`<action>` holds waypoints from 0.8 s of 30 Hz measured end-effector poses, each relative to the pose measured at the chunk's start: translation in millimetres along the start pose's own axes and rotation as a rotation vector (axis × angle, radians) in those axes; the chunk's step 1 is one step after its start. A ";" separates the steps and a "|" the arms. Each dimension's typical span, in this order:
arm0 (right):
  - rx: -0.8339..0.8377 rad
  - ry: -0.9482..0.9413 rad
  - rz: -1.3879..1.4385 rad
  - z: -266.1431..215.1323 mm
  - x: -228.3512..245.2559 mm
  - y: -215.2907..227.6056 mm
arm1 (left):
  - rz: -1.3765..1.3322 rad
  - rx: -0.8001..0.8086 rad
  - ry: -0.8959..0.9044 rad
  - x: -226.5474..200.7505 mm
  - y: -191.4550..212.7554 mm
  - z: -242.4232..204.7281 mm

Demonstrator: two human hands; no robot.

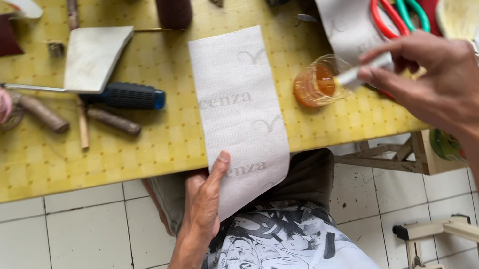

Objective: The person applies a yellowish adhesive to the bottom of a shoe sole using a small brush. They then apply the same adhesive to a rectangular piece of white paper or fabric, spreading it evenly across the surface.

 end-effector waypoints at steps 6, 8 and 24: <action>0.212 -0.187 0.690 -19.0 23.7 -6.1 | 0.053 0.040 -0.115 -5.8 0.6 -0.2; 0.187 -0.133 0.655 -12.4 32.3 -12.1 | 0.096 0.077 -0.173 -10.6 -0.1 -1.0; 0.049 0.328 0.036 140.9 63.4 -126.6 | 0.118 0.096 -0.239 -10.3 3.6 3.4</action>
Point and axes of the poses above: each hand's wrist, its own z-axis towards the middle knuckle, its own y-axis out of the back of the hand, x = y × z, the point moved 2 cm from there along z, towards the middle knuckle, and after that the axes turned 5 degrees about y, right-handed, at the moved point
